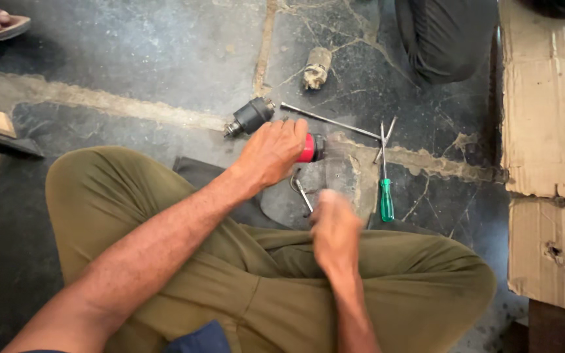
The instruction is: The person sits on the floor and uses pliers and a screwdriver to disassemble and adjust a small red and black electrical component. They repeatedly strike the object with a hammer and manipulate internal parts with pliers.
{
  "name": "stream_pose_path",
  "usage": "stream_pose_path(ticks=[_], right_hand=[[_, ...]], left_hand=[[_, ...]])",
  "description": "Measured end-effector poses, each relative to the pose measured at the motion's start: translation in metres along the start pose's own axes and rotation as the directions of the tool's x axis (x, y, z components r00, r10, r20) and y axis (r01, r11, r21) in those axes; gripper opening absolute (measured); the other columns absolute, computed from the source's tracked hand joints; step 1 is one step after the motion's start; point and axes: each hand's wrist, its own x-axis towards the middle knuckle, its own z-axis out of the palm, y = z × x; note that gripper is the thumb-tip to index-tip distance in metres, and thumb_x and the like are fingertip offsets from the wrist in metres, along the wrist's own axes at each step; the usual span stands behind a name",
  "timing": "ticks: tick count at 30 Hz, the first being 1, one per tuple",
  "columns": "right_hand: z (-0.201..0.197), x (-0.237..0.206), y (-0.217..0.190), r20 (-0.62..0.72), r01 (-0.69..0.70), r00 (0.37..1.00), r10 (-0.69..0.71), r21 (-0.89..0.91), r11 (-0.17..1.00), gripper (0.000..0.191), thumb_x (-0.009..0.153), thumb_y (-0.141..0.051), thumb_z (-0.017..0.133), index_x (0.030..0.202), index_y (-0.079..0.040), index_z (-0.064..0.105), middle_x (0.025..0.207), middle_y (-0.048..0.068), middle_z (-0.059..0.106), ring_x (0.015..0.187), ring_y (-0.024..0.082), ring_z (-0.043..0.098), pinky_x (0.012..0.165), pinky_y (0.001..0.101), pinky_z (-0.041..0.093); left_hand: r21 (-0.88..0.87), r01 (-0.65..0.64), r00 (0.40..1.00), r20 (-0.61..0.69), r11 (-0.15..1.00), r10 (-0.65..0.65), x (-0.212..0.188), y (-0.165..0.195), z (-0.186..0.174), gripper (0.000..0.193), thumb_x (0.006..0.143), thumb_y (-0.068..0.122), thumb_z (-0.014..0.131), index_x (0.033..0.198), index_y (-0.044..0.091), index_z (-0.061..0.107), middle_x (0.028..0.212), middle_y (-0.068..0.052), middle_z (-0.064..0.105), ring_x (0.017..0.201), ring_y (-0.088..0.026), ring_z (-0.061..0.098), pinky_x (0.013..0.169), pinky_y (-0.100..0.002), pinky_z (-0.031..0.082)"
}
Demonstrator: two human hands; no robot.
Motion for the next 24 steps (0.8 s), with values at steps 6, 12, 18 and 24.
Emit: stream_pose_path(ticks=[6,12,18,24], right_hand=[[-0.031,-0.003,-0.041,-0.029,-0.030,0.999,0.027,-0.098,0.995,0.047,0.110,-0.038,0.042,0.098,0.002,0.063,0.073,0.009,0.067,0.055,0.014,0.061,0.050,0.0303,0.050],[-0.037,-0.021,-0.085,-0.376,0.381,0.872,-0.314,0.117,0.917,0.054,0.118,-0.038,0.033,0.128,0.010,0.056,0.096,0.020,0.066,0.072,0.017,0.064,0.066,0.0284,0.056],[0.001,0.019,0.009,0.082,-0.135,0.984,0.156,-0.212,0.968,0.049,0.108,-0.039,0.046,0.087,0.000,0.066,0.067,0.011,0.064,0.056,0.017,0.060,0.053,0.0335,0.048],[-0.043,0.003,-0.045,-0.175,0.112,0.979,-0.107,0.019,0.994,0.049,0.113,-0.043,0.042,0.112,0.002,0.062,0.081,0.008,0.067,0.061,0.013,0.063,0.055,0.0275,0.052]], left_hand=[[-0.036,0.013,0.999,0.043,0.999,-0.011,-0.001,-0.004,0.005,0.030,0.068,0.002,0.068,0.094,0.006,0.053,0.083,-0.011,0.062,0.078,-0.029,0.064,0.066,-0.041,0.050],[-0.048,0.002,1.000,0.022,0.999,-0.001,-0.001,-0.006,0.008,0.029,0.070,0.000,0.068,0.095,0.006,0.053,0.085,-0.012,0.062,0.080,-0.030,0.064,0.068,-0.041,0.049],[-0.052,0.018,1.000,0.007,0.998,-0.018,-0.003,-0.012,0.009,0.028,0.072,0.000,0.069,0.095,0.005,0.053,0.084,-0.012,0.061,0.083,-0.031,0.064,0.070,-0.043,0.050],[-0.046,0.025,0.999,-0.040,0.999,-0.027,-0.005,-0.015,0.010,0.028,0.073,-0.002,0.068,0.095,0.005,0.053,0.084,-0.013,0.061,0.080,-0.031,0.063,0.068,-0.043,0.050]])
